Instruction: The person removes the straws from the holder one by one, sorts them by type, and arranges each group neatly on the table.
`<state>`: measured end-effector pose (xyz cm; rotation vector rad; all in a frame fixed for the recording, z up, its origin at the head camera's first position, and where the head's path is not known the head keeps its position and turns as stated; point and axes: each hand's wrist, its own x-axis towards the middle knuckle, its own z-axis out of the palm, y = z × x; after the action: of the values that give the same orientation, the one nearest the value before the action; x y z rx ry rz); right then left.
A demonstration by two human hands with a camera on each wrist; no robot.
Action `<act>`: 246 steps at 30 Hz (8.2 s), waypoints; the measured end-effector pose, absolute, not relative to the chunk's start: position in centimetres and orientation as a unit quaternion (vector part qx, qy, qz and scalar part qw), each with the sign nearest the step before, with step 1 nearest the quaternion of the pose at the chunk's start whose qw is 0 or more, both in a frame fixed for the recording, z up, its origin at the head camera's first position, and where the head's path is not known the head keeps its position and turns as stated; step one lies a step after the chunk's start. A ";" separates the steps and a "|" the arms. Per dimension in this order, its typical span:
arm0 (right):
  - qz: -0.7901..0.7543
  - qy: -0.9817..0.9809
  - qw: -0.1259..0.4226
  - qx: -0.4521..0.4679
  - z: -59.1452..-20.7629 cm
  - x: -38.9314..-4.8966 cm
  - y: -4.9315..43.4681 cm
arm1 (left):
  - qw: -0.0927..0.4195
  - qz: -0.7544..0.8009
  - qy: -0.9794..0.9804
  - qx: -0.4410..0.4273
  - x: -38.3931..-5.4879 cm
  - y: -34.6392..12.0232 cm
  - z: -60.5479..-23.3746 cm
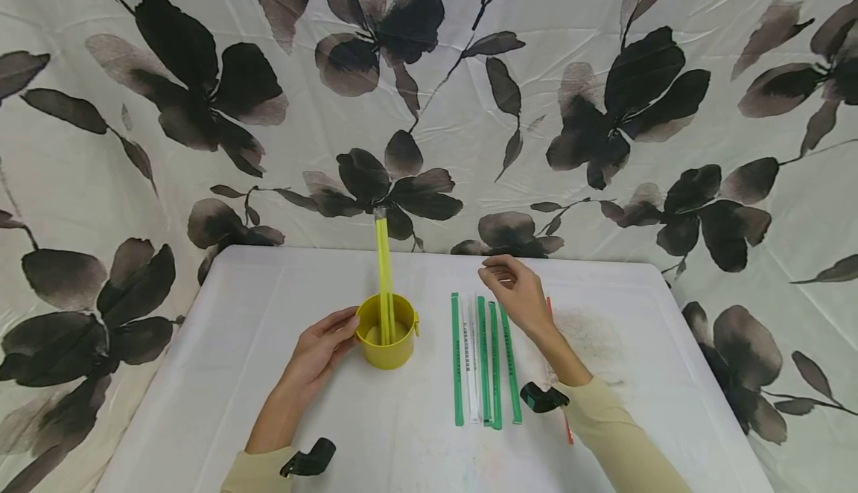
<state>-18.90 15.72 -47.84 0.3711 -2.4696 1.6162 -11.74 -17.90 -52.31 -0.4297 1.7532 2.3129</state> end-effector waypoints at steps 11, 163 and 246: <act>0.548 -0.820 0.063 0.155 -47.4 -19.1 12.4 | 0.099 0.785 0.594 -0.143 -11.7 -18.0 -52.4; 0.591 -0.796 0.032 -0.126 -55.5 -12.8 29.9 | 0.099 0.775 0.606 -0.152 -11.7 -18.0 -52.3; 0.521 -0.847 0.096 0.048 -49.4 -18.5 19.3 | 0.101 0.774 0.607 -0.147 -11.8 -17.9 -52.2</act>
<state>-18.50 19.31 -49.41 0.1423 -2.5100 1.5424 -11.75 -17.88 -52.21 -0.4349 1.7938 2.2884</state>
